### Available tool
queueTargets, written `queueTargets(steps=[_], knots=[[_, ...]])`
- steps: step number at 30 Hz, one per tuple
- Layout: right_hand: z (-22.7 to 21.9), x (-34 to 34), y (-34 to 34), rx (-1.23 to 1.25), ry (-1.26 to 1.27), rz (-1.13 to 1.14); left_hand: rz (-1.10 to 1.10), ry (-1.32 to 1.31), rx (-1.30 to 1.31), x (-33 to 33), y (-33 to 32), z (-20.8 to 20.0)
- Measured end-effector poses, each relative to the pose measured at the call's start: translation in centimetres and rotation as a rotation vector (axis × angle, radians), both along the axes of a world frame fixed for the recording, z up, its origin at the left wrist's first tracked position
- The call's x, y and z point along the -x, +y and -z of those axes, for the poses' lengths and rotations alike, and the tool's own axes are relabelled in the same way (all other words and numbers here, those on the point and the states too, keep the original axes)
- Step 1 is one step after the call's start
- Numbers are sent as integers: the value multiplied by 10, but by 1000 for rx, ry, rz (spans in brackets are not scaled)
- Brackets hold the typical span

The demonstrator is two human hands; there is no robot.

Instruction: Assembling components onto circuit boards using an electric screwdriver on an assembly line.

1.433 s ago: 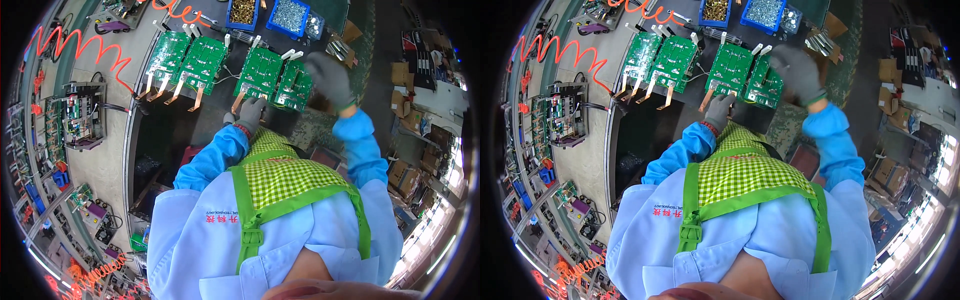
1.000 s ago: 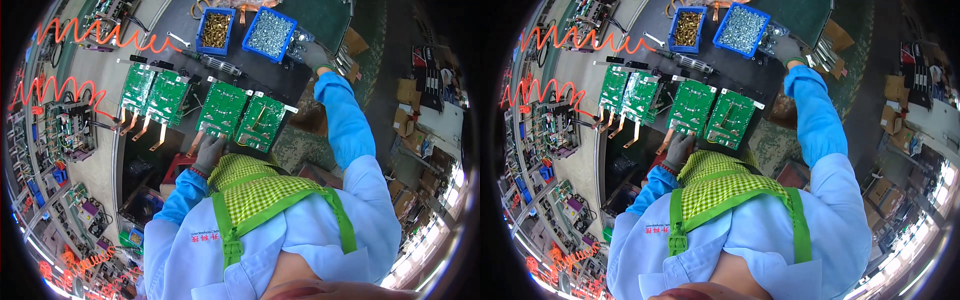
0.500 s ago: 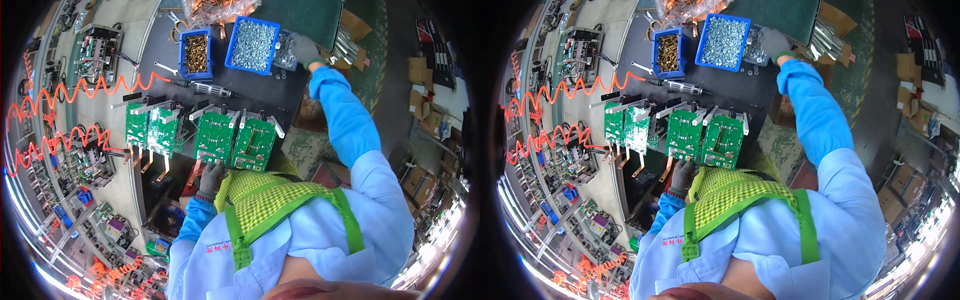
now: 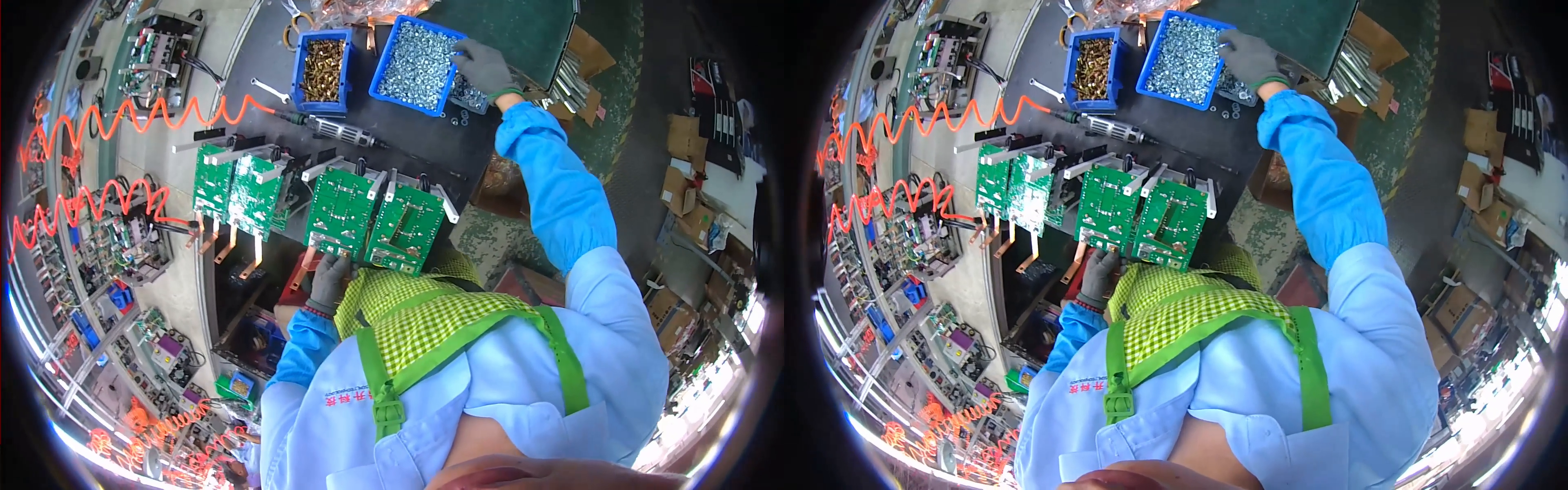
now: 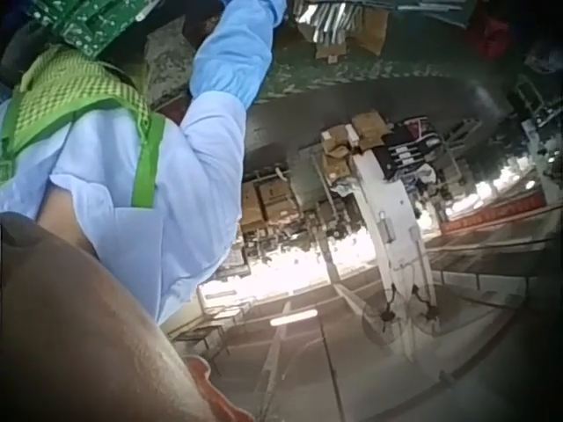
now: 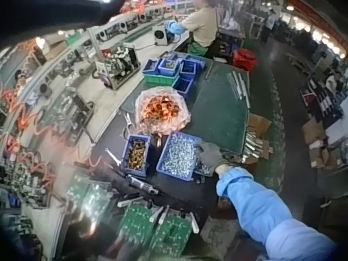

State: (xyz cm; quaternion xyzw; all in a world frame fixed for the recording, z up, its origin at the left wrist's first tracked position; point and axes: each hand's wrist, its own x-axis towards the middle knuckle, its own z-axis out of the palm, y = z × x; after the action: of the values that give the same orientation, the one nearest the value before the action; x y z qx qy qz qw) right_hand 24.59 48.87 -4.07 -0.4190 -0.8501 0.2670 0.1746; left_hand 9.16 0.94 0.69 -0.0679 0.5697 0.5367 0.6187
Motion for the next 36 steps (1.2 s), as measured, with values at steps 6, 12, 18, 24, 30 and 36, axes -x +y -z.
queueTargets(steps=[6,12,18,24,30,36], knots=[[18,58,-30,-164,-443,-295,-22,-27,5,-3,-6,9],[25,73,-48,-217,-545,-270,-65,1,40,-9,-4,5],[-11,36,-23,-100,-186,-158,20,0,-55,-1,-10,15],[-163,18,-149,466,499,-38,128,-27,22,12,-10,11],[-133,36,-343,138,279,-411,285,17,-65,19,-2,5],[-71,54,-387,122,28,-377,362,176,-272,21,-6,18]])
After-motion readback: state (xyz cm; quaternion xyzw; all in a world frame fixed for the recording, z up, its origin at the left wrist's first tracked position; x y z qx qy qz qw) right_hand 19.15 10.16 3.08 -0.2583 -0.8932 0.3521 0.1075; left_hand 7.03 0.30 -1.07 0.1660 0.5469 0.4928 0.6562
